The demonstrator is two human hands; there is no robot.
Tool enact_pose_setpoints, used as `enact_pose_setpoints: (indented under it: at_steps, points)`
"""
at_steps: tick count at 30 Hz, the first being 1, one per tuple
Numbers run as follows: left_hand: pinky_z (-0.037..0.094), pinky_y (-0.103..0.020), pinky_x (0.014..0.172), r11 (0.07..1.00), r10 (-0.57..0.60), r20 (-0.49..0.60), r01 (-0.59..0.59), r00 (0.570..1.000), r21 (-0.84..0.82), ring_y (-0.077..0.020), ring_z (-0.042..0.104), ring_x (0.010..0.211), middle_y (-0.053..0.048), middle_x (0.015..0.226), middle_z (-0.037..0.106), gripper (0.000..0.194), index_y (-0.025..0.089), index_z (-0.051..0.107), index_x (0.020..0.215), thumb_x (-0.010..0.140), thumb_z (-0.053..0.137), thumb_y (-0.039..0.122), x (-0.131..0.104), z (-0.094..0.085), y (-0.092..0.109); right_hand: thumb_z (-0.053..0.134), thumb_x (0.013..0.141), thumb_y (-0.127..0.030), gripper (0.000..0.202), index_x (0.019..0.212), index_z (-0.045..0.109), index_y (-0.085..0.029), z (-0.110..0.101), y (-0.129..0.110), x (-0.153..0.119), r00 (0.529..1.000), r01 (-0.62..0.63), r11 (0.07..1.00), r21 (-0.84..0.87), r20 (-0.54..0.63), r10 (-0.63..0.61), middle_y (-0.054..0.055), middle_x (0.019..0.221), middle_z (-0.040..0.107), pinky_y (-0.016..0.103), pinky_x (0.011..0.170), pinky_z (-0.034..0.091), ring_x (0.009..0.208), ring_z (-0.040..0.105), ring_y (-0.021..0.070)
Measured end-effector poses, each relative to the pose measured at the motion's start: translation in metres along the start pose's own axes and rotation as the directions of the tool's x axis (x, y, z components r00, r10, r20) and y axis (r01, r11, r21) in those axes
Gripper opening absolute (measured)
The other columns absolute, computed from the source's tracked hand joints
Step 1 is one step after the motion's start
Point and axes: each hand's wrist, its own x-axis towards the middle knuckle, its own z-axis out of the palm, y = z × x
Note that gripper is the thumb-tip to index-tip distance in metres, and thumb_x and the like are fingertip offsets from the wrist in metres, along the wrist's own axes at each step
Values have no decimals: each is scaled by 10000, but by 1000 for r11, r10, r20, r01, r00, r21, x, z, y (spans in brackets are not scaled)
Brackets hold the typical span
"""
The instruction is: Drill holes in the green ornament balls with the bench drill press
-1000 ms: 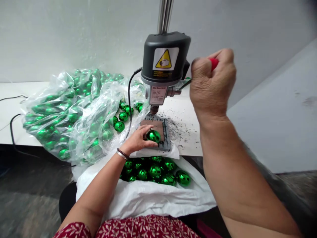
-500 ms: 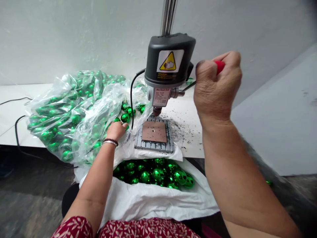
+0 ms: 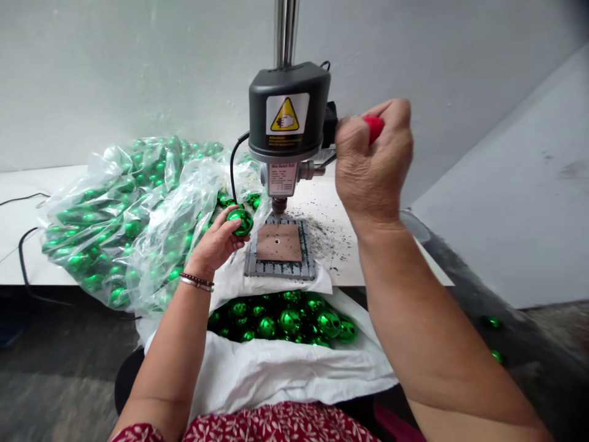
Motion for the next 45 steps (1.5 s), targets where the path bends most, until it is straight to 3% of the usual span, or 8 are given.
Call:
enact_pose_setpoints:
  at_steps: [5, 9, 14, 23, 27, 35, 40, 45]
  points:
    - [542, -232, 660, 993, -101, 47, 103, 994, -53, -137, 689, 777, -37, 993, 678, 537, 244, 514, 1321, 810, 676, 281, 6, 23, -13, 544, 918, -229, 257, 810, 313, -207, 1, 3, 0, 999, 17, 1000, 3, 31, -17, -69, 705, 361, 201, 705, 346, 640, 319, 39]
    - [572, -293, 796, 980, -36, -38, 43, 999, 196, -160, 671, 879, -61, 1037, 700, 475, 180, 625, 1194, 737, 736, 251, 18, 34, -32, 602, 890, -196, 338, 771, 286, -213, -2, -3, 1, 1000, -16, 1000, 1, 24, 16, -77, 667, 333, 192, 659, 316, 622, 283, 40]
    - [525, -326, 859, 790, 129, -83, -52, 988, 611, -191, 652, 899, -54, 997, 721, 512, 166, 664, 1190, 730, 753, 372, 30, 45, -42, 609, 886, -183, 346, 732, 301, -216, -6, -12, 2, 999, -41, 999, -22, 20, 41, -68, 675, 371, 205, 676, 341, 633, 283, 52]
    - [514, -327, 801, 602, 176, 49, -147, 983, 785, -211, 649, 845, -35, 932, 721, 514, 188, 674, 1209, 735, 748, 373, 32, 49, -49, 591, 895, -157, 413, 712, 233, -249, -7, -17, 2, 996, -59, 993, -98, 58, 65, -29, 721, 402, 219, 732, 410, 683, 307, 88]
    - [528, -375, 872, 508, 255, 124, -242, 959, 826, -268, 677, 955, -74, 1057, 750, 565, 196, 665, 1274, 736, 767, 336, 31, 48, -56, 592, 896, -167, 396, 717, 248, -248, -8, -18, 2, 995, -67, 995, -77, 66, 72, -30, 714, 381, 230, 717, 395, 683, 315, 93]
    - [544, -402, 919, 576, 219, 81, -196, 972, 794, -287, 702, 970, -79, 1060, 764, 622, 187, 639, 1339, 748, 778, 321, 30, 49, -61, 574, 871, -165, 274, 774, 321, -203, -9, 0, -8, 998, 68, 998, 12, 12, -68, -68, 701, 324, 187, 659, 331, 638, 311, 28]
    - [548, -397, 872, 585, 234, 70, -198, 970, 787, -293, 699, 938, -71, 993, 762, 646, 195, 643, 1336, 723, 802, 326, 32, 51, -63, 531, 909, -274, 169, 852, 407, -174, -13, 16, -25, 977, 211, 977, -14, -24, -212, -53, 756, 413, 186, 698, 406, 666, 375, 17]
    - [538, -370, 786, 576, 223, 80, -197, 972, 794, -268, 682, 830, -48, 928, 749, 578, 221, 670, 1288, 736, 795, 340, 32, 51, -64, 479, 955, -383, 213, 882, 424, -190, -14, 24, -30, 983, 184, 983, 13, 21, -185, -24, 794, 469, 223, 751, 493, 714, 486, 39]
